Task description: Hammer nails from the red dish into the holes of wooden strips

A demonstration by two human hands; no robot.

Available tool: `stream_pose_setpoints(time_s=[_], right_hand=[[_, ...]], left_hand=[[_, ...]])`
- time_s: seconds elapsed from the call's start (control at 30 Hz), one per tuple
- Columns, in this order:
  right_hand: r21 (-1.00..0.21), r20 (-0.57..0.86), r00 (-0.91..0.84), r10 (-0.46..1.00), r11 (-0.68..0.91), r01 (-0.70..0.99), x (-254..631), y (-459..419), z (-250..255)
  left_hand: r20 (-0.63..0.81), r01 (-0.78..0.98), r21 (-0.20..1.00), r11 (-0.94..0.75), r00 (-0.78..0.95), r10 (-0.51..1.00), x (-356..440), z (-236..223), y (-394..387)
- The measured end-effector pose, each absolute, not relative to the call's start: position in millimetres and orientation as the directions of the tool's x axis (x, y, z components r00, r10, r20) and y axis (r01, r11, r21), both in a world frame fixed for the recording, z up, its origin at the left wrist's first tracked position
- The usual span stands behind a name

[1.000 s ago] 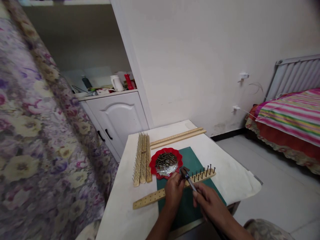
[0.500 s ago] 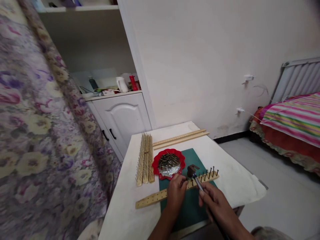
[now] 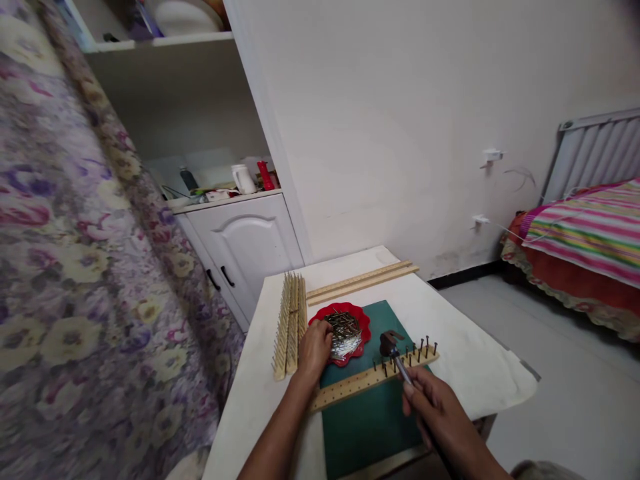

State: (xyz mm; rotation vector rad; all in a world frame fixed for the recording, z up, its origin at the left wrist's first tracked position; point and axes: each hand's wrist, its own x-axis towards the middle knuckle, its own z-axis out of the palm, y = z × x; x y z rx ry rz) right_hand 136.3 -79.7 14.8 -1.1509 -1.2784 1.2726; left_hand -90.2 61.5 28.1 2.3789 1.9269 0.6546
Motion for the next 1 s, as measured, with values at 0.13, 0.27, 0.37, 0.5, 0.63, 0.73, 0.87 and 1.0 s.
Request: stream_pose_setpoints(time_s=[0.13,0.27,0.37,0.5,0.63,0.73,0.87,1.0], right_hand=[[-1.0,-0.001,-0.103,0.995,-0.004,-0.027,134.9,-79.8,17.2],[-1.0,0.002,-0.11,0.994,-0.001,-0.029,134.9,-81.2,20.9],[-0.999,0.015,-0.111,0.994,0.011,-0.034,135.2,-82.2,21.8],[-0.998,0.009,-0.115,0.993,0.003,-0.055,135.2,-81.6,18.7],[-0.998,-0.005,-0.11,0.994,-0.012,-0.055,134.9,-79.3,14.9],[-0.999,-0.001,-0.101,0.995,-0.005,-0.038,135.1,-78.5,14.8],[-0.999,0.01,-0.084,0.996,0.007,-0.038,135.0,-78.5,17.1],[-0.999,-0.011,-0.063,0.998,-0.014,-0.049,133.6,-75.7,19.8]], left_hand=[[0.274,0.963,0.2,-0.179,0.12,0.954,-85.7,25.0,81.4],[0.237,0.98,0.158,-0.125,0.085,0.968,-78.7,18.7,94.2],[0.224,0.983,0.138,-0.119,0.086,0.971,-77.6,16.9,100.3],[0.227,0.982,0.12,-0.146,0.116,0.967,-79.2,18.3,100.8],[0.249,0.98,0.115,-0.162,0.129,0.96,-80.2,20.2,94.1],[0.267,0.976,0.131,-0.175,0.135,0.954,-80.3,22.3,87.6],[0.29,0.96,0.169,-0.222,0.166,0.942,-76.4,28.3,73.6],[0.374,0.865,0.347,-0.363,0.227,0.899,-62.5,33.1,44.3]])
